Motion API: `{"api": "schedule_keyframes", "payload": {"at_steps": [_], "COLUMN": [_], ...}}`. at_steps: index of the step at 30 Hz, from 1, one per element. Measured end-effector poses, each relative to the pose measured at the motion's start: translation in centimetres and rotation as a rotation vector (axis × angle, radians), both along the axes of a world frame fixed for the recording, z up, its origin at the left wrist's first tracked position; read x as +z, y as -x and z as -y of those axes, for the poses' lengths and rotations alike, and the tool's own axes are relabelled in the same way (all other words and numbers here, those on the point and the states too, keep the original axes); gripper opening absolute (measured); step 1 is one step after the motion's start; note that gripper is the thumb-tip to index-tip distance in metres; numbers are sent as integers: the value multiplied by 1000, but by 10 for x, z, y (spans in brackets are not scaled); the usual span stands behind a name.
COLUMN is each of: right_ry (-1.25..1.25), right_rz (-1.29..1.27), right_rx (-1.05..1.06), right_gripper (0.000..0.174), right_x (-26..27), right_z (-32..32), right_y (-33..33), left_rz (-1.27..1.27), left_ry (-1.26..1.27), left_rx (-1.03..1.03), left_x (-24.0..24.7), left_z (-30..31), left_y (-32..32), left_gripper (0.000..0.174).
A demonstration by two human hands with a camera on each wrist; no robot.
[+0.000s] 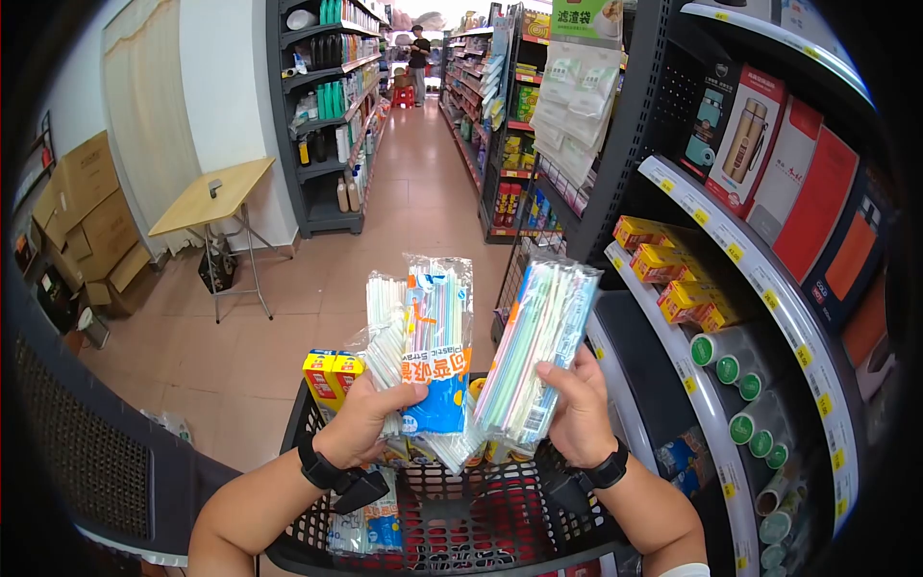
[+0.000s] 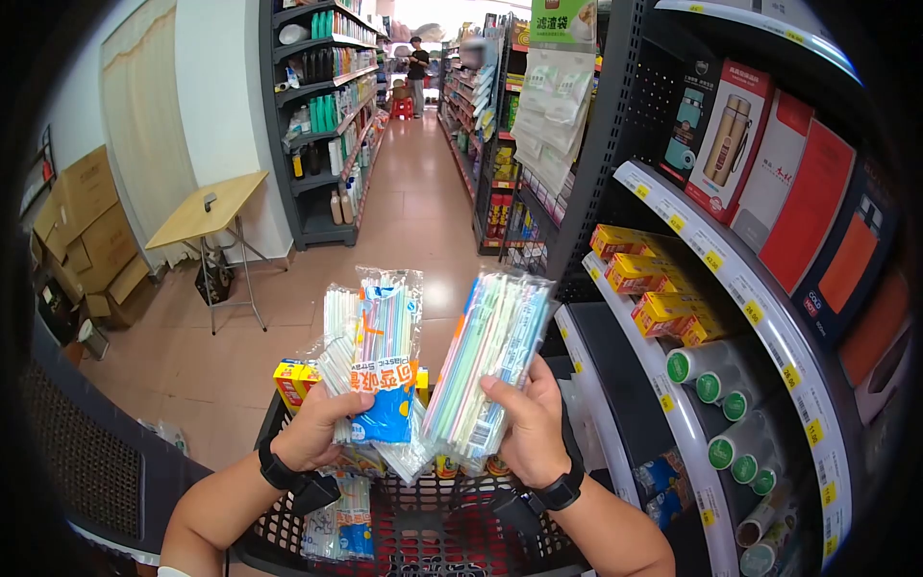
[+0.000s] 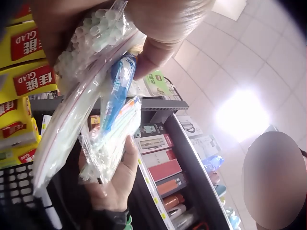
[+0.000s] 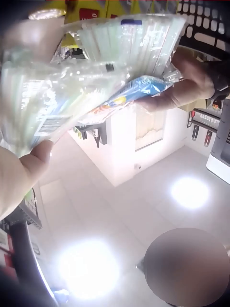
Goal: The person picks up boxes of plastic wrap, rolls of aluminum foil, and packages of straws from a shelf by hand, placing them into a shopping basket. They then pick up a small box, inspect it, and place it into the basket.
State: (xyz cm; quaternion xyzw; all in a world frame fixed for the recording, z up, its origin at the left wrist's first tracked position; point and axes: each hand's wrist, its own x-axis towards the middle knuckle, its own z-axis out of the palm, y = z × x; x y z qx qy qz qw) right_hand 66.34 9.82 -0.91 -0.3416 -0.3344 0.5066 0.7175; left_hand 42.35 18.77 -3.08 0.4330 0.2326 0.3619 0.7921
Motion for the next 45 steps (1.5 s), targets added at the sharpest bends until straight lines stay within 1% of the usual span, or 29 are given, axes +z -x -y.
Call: {"api": "schedule_keyframes", "payload": {"at_steps": [2,4,5,6,7,9,10,12,13,14,15,18,20,21,24,25,27,28,30,31,32,34,36,37,40,41,43,44,45], "right_ry": [-10,1,-6,-6,36,170,169,270,280,281,245,170,100,101,217,242,239,226,224,205,189,187,176,237,260,267,325,326,368], "right_rz": [-9,-135,-140,-141,-103,-16,-18,72,24,24,0,-25,130,130,441,483,506,535,503,513,521,534,550,487,505,502,520,519,524], "right_rx": [13,88,161,157,213,318,316,304,279,281,246,197,274,274,387,444,462,477,452,454,458,441,499,538,529,537,684,686,752], "right_gripper": [48,49,49,49,50,49,49,48,46,46,47,50,57,57,61,60,59,59,57,58,59,61,61,61,61,61,64,64,64], "right_x": [8,13,11,7,1,-5,-9,-14,-9,-9,-10,0,2,1,-1,-3,-5,-5,-7,-8,-9,-8,-5,-8,-16,-18,-22,-26,-34], "right_z": [4,7,7,7,6,4,3,3,4,3,3,3,5,5,6,5,4,2,3,3,2,3,0,0,-1,-2,-3,-3,-4], "right_y": [-2,-5,-6,-5,-1,2,4,7,8,7,4,-3,-10,-8,2,1,2,3,7,7,7,7,2,-2,-4,-7,-10,-10,-9], "left_rz": [-6,-13,-51,-90,-91,-110,-112,-103,-105,-94,-82,-144,-128,-112,-115,-118,-169,-173,-114,-54,-8,41,-14,12,226,226,22,21,-65], "left_ry": [5,8,-31,-69,-70,-205,-205,-202,-199,-117,-35,-58,-54,-52,-129,-124,-210,-195,-252,-204,-15,31,2,16,65,74,-20,-18,-91], "left_rx": [-2,-4,-10,-19,-23,-114,-116,-179,-175,-182,-189,-131,-106,-84,-124,-126,-283,-278,-315,-304,-297,-267,-206,-212,-235,-228,-82,-81,15], "left_x": [0,2,3,5,5,3,1,-3,-6,-11,-13,-4,-1,-1,-1,-1,0,-2,-9,-12,-19,-5,-2,-1,-7,-6,-1,0,2], "left_z": [0,1,3,5,7,10,12,14,12,9,7,4,2,2,3,3,1,1,2,3,0,3,3,0,-4,-5,-6,-10,-16], "left_y": [0,0,-1,-2,-3,-4,-4,-5,-3,-1,0,3,2,1,3,4,7,8,11,11,12,10,11,12,11,11,10,11,14], "left_gripper": [64,65,68,71,71,77,77,75,75,71,68,63,61,60,61,61,61,61,57,56,62,62,63,63,59,59,75,75,71]}}
